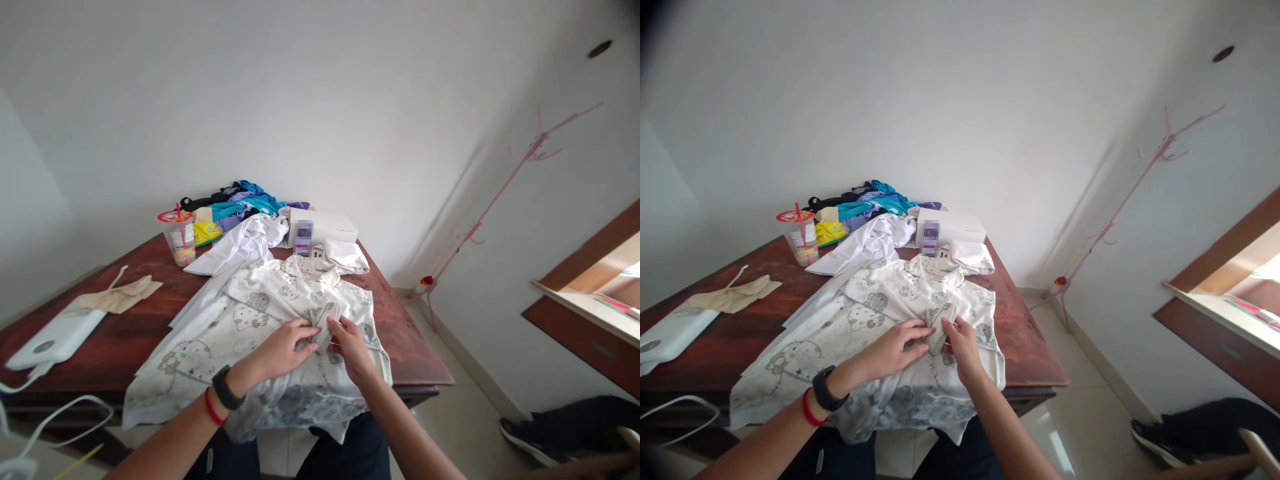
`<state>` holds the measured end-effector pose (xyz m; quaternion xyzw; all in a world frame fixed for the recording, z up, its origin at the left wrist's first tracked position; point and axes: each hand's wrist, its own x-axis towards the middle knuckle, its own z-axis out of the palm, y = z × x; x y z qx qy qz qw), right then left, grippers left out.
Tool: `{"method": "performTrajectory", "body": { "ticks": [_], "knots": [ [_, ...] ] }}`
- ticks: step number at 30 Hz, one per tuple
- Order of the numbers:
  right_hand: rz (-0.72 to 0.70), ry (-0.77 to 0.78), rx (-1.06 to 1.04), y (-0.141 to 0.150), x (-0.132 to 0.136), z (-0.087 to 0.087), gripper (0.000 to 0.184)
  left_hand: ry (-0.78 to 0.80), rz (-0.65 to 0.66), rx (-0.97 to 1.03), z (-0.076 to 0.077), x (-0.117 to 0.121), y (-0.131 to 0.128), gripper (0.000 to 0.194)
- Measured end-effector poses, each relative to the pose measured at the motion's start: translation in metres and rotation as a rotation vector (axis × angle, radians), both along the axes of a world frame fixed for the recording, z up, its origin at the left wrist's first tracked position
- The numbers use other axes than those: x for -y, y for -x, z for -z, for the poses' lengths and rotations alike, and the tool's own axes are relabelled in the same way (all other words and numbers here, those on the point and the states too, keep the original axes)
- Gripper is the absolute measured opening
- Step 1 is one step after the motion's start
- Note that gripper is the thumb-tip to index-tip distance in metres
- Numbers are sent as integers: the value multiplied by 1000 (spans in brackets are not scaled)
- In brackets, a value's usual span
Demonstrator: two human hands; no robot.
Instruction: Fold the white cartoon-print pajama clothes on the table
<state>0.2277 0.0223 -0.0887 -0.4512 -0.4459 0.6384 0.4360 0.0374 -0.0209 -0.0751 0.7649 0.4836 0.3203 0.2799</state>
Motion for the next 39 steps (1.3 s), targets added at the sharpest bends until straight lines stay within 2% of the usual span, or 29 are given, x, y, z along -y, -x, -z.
{"method": "performTrajectory", "body": {
  "ticks": [4, 7, 10, 13, 19, 22, 26, 29, 32, 35, 39],
  "knots": [
    [4, -63, 71, 0, -2, 2, 40, -51, -7, -135, 12, 3, -11, 44],
    [45, -111, 86, 2, -3, 4, 40, -132, -49, -177, 20, 5, -15, 56],
    [70, -83, 17, 4, -2, 6, 42, -239, -122, -157, 23, 5, -14, 71],
    [100, -10, -77, 7, 0, 7, 44, -287, -149, -182, 23, 2, -12, 75],
    [31, 85, -242, 10, 4, 6, 41, -156, -88, -269, 22, 5, -20, 80],
    [4, 97, -254, 9, 5, 5, 38, -118, -40, -312, 23, 11, -28, 89],
    [36, 113, -250, 6, 4, 9, 34, -61, 23, -314, 19, 16, -35, 95],
    [102, 127, -259, 3, -2, 12, 31, -20, 59, -276, 10, 19, -36, 90],
    [170, 97, -287, -1, -11, 9, 27, -41, 85, -180, -3, 27, -36, 68],
    [221, 40, -326, -6, -21, -2, 23, -96, 147, -45, -12, 38, -37, 42],
    [246, -23, -341, -13, -34, -22, 24, -78, 254, -43, -10, 41, -39, 40]
  ]
}}
